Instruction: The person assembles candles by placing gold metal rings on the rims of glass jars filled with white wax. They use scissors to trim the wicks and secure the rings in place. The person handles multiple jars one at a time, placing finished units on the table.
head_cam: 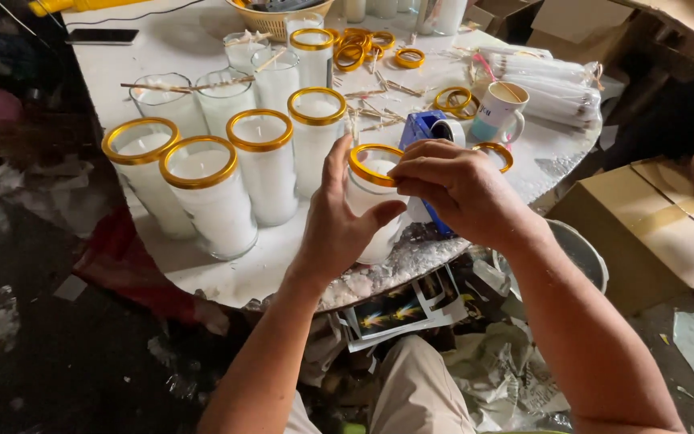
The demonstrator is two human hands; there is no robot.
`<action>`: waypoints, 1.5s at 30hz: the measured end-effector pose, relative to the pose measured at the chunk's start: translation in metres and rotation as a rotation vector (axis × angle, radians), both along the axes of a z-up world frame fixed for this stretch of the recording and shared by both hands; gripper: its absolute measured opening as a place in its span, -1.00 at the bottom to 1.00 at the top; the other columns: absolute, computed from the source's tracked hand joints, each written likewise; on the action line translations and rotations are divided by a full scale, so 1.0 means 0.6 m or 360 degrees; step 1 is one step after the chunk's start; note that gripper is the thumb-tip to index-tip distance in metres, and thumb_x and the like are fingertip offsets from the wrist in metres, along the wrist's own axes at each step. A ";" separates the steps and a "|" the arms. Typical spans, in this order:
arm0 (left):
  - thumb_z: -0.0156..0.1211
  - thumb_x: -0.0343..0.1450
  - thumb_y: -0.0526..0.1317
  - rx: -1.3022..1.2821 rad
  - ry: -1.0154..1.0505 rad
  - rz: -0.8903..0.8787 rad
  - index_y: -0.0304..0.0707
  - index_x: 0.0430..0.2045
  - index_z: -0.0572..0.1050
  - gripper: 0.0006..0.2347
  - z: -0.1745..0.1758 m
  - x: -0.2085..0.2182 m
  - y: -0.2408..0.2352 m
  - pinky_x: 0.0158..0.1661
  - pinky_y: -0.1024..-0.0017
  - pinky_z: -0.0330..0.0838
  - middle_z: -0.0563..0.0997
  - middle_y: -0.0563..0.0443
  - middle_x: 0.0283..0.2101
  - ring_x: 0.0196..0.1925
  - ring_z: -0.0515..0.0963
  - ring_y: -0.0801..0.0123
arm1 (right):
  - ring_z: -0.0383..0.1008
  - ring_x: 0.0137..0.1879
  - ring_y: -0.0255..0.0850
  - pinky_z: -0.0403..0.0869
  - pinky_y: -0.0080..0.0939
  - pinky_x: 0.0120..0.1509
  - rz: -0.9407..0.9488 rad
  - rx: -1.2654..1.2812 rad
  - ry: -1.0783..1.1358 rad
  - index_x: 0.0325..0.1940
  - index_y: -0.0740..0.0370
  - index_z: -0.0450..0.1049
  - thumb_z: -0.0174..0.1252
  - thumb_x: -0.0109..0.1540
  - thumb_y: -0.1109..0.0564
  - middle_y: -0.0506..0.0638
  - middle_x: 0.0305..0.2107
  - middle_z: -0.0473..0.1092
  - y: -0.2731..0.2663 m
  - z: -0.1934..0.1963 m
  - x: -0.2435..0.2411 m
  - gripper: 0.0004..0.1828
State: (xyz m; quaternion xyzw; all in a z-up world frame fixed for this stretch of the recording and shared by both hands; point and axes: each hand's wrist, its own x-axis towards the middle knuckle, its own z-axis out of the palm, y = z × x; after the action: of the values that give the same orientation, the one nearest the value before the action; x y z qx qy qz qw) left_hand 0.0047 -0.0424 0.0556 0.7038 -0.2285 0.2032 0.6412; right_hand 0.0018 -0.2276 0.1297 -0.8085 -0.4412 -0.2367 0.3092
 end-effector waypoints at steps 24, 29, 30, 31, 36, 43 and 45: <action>0.55 0.29 -0.15 0.0126 -0.0238 0.0011 -0.42 0.26 0.31 -0.32 -0.023 0.019 0.020 0.31 -0.03 0.27 0.47 -0.51 0.19 0.29 0.45 -0.35 | 0.49 0.20 0.24 0.49 0.21 0.24 0.0090 0.0740 0.0498 0.24 0.57 0.38 0.28 0.26 0.29 0.44 0.10 0.39 -0.002 -0.100 0.028 -0.51; 0.56 0.28 -0.12 0.0164 -0.0241 0.0039 -0.44 0.26 0.31 -0.30 -0.016 0.016 0.020 0.31 -0.04 0.28 0.47 -0.52 0.19 0.29 0.45 -0.35 | 0.48 0.21 0.26 0.48 0.25 0.24 0.0127 0.0809 0.0489 0.26 0.59 0.36 0.27 0.27 0.30 0.45 0.11 0.37 -0.001 -0.109 0.030 -0.49; 0.56 0.28 -0.12 0.0164 -0.0234 0.0042 -0.43 0.26 0.31 -0.30 -0.017 0.016 0.020 0.31 -0.03 0.29 0.47 -0.51 0.19 0.29 0.45 -0.35 | 0.47 0.21 0.26 0.47 0.31 0.24 0.0117 0.0807 0.0493 0.29 0.55 0.36 0.26 0.28 0.29 0.43 0.11 0.37 -0.001 -0.111 0.028 -0.48; 0.56 0.28 -0.12 0.0167 -0.0232 0.0040 -0.43 0.26 0.31 -0.30 -0.020 0.018 0.020 0.31 -0.03 0.29 0.47 -0.51 0.19 0.29 0.45 -0.35 | 0.47 0.21 0.26 0.47 0.31 0.24 0.0115 0.0811 0.0494 0.29 0.55 0.36 0.26 0.28 0.29 0.43 0.11 0.37 -0.001 -0.113 0.030 -0.48; 0.55 0.28 -0.10 0.0115 -0.0345 0.0065 -0.45 0.31 0.27 -0.25 -0.027 0.019 0.019 0.36 -0.05 0.22 0.42 -0.56 0.25 0.34 0.39 -0.34 | 0.53 0.12 0.32 0.50 0.37 0.16 -0.0053 0.0746 0.0414 0.35 0.37 0.37 0.30 0.28 0.22 0.42 0.02 0.45 -0.008 -0.090 0.013 -0.44; 0.38 0.43 -0.03 0.0129 -0.0863 0.0705 -0.55 0.33 0.24 -0.32 -0.032 -0.093 -0.029 0.46 0.01 0.19 0.34 -0.40 0.37 0.44 0.35 -0.21 | 0.55 0.09 0.15 0.54 0.09 0.16 -0.0707 0.0739 0.0581 0.29 0.26 0.43 0.24 0.37 0.20 0.34 -0.07 0.50 -0.178 -0.141 0.062 -0.60; 0.48 0.34 -0.19 0.0201 -0.0945 0.0341 -0.43 0.13 0.49 -0.51 -0.060 -0.105 -0.072 0.28 0.13 0.36 0.59 -0.22 0.12 0.21 0.57 -0.04 | 0.55 -0.03 -0.06 0.55 -0.04 0.19 -0.0477 0.0912 0.0821 0.19 0.39 0.47 0.35 0.15 0.36 0.25 -0.12 0.50 -0.165 -0.148 0.061 -0.49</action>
State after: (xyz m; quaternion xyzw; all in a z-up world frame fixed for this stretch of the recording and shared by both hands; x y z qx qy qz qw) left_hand -0.0582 -0.0856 0.0195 0.6722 -0.3424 0.4515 0.4765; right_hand 0.0387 -0.3267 0.0409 -0.7779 -0.1428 -0.1819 0.5842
